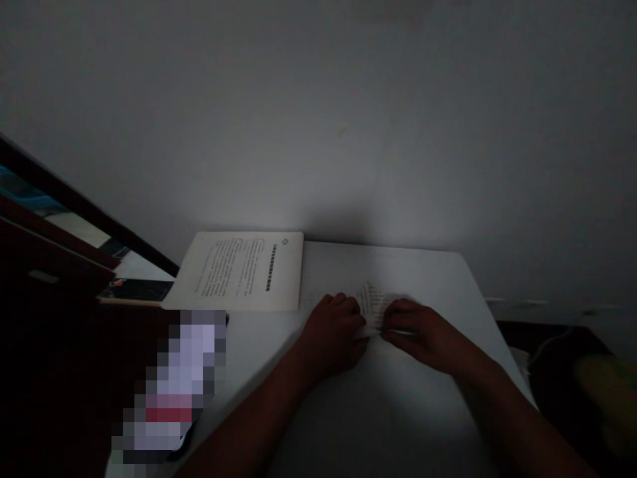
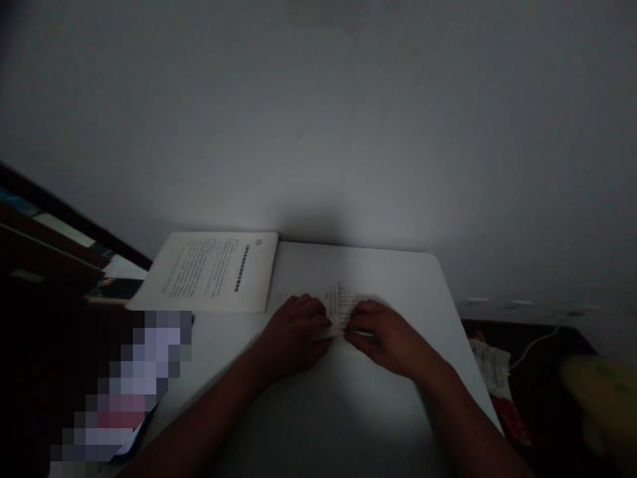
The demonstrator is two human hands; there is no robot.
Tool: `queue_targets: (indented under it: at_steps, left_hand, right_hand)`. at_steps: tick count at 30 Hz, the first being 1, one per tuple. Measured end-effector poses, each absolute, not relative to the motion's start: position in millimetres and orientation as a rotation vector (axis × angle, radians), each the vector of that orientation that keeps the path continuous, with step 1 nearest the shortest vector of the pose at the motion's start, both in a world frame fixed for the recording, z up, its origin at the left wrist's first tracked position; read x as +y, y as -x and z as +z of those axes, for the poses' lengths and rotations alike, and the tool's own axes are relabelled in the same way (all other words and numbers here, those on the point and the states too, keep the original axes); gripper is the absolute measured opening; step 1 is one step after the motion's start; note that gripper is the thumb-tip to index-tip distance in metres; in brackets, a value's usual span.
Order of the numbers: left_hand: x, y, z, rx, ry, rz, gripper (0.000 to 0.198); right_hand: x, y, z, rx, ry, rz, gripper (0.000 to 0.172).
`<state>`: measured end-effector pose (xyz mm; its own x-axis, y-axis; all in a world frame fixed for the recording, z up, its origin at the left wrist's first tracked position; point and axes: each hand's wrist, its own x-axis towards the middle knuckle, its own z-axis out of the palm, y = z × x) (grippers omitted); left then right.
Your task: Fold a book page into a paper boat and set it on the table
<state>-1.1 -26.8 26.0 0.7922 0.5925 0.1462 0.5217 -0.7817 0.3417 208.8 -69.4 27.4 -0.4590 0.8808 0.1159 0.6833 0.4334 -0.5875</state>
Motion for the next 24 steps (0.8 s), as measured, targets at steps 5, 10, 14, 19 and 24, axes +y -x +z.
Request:
queue_targets:
  at_steps: [5, 10, 14, 19, 24]
  left_hand:
    - [-26, -2, 22, 0.910, -2.756, 0.327, 0.013]
    - [-20, -1, 16, 0.906, -2.698, 0.342, 0.013]
    - [-16, 0, 12, 0.912, -2.689, 0.358, 0.014]
    - [-17, -2, 11, 0.960, -2.674, 0.341, 0.016]
    - [-17, -5, 13, 1.044, -2.647, 0.285, 0.020]
  right_hand:
    - [-70, -210, 27, -2.281, 1.330, 0.666, 0.018]
    - [-69, -211, 29, -2.292, 1.324, 0.649, 0.023]
    - [-68, -212, 29, -2.255, 1.355, 0.657, 0.022]
    - [-68, -211, 26, -2.188, 1.428, 0.662, 0.021]
    - [-69, -213, 20, -2.059, 1.623, 0.614, 0.018]
